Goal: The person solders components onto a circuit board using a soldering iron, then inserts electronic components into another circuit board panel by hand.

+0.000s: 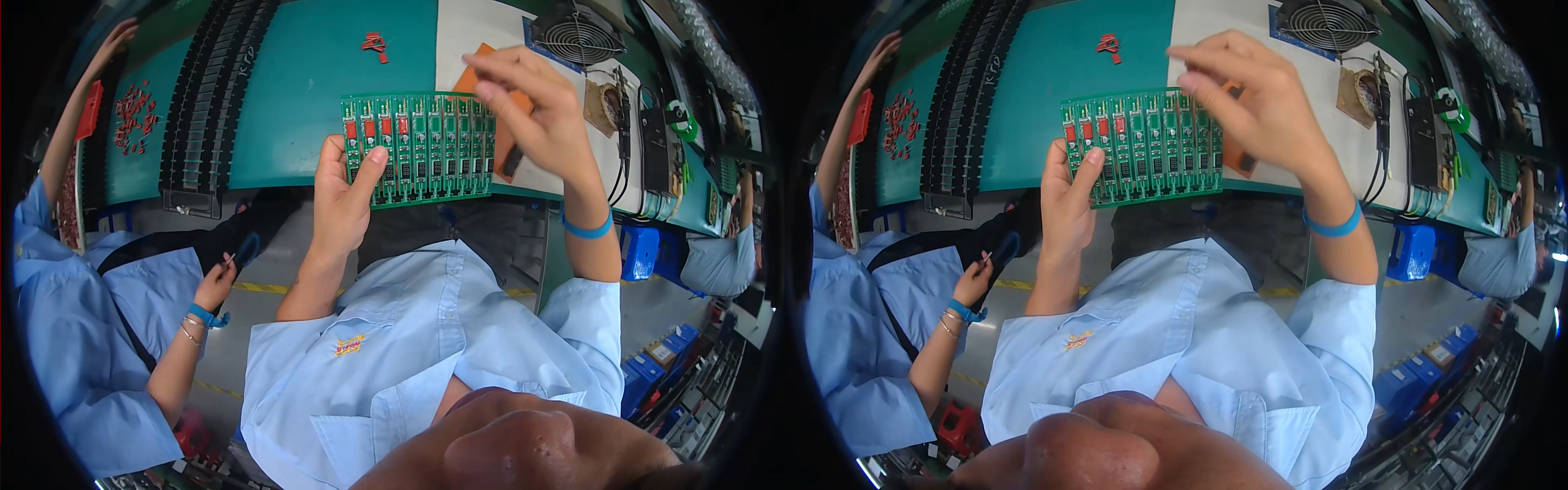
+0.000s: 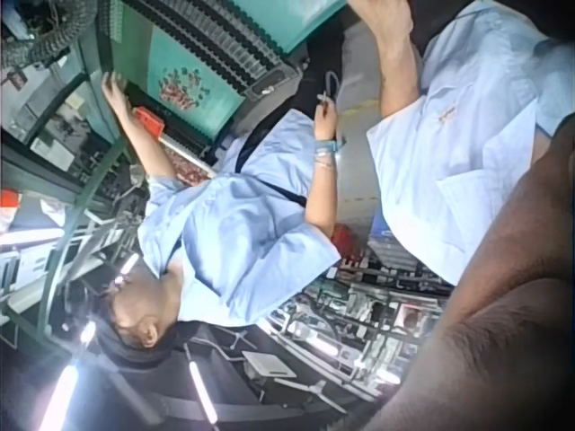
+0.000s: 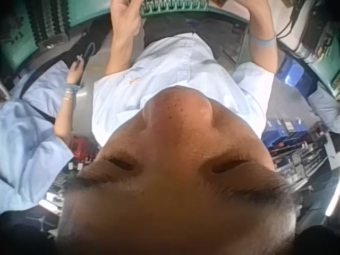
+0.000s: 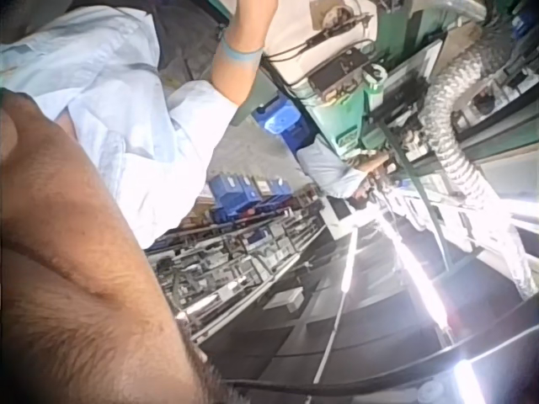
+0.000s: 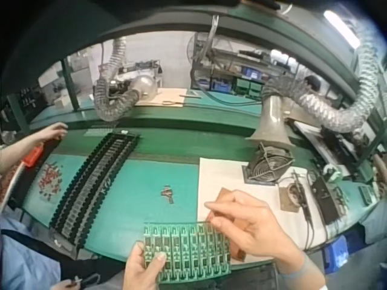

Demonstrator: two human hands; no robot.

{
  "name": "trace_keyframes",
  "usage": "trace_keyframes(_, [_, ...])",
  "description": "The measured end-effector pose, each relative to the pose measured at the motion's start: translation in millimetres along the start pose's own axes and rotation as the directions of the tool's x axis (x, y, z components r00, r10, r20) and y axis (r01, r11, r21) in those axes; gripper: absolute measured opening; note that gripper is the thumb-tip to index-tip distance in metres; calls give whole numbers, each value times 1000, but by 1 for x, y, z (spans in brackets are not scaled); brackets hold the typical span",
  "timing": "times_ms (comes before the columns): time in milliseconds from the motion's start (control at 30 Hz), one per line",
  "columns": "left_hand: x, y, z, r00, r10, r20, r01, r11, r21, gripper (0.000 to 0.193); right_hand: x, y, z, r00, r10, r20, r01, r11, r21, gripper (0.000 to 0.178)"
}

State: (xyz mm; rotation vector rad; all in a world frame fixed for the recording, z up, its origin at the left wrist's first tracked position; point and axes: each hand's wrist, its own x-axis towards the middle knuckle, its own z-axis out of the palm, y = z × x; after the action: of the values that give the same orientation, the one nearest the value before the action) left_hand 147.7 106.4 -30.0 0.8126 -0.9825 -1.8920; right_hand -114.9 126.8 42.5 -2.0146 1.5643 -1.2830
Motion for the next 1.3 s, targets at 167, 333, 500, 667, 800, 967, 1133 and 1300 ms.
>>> trace_keyframes(167, [3,-3,11,1000,13,5,-13,1000,27,20,-26,-24,4,998,35,49,-33,999,-39,26])
trace_keyframes(333, [2,-6,17,999,33,21,-35,997,71,21,-33,-25,8,998,-33,54,36,998,-56,27])
trace_keyframes(500, [0,-4,22,998,59,13,-60,988,139,20,-34,-24,15,999,-34,12,35,997,-74,24])
trace_keyframes(667, [-2,-3,23,996,80,33,-85,980,179,20,-32,-25,16,999,-35,24,37,992,-120,24])
trace_keyframes(800, [-1,-3,23,994,105,37,-110,976,190,21,-32,-25,17,998,-29,55,37,990,-139,23])
trace_keyframes(967, [-2,-3,20,991,108,81,-125,961,248,23,-29,-27,16,998,-24,64,33,988,-151,22])
trace_keyframes(1133, [-4,-5,19,993,92,74,-107,966,237,23,-29,-31,16,998,-19,64,28,989,-146,21])
trace_keyframes(1300, [-4,-4,20,994,84,69,-96,977,189,24,-30,-33,15,997,-9,74,20,988,-151,21])
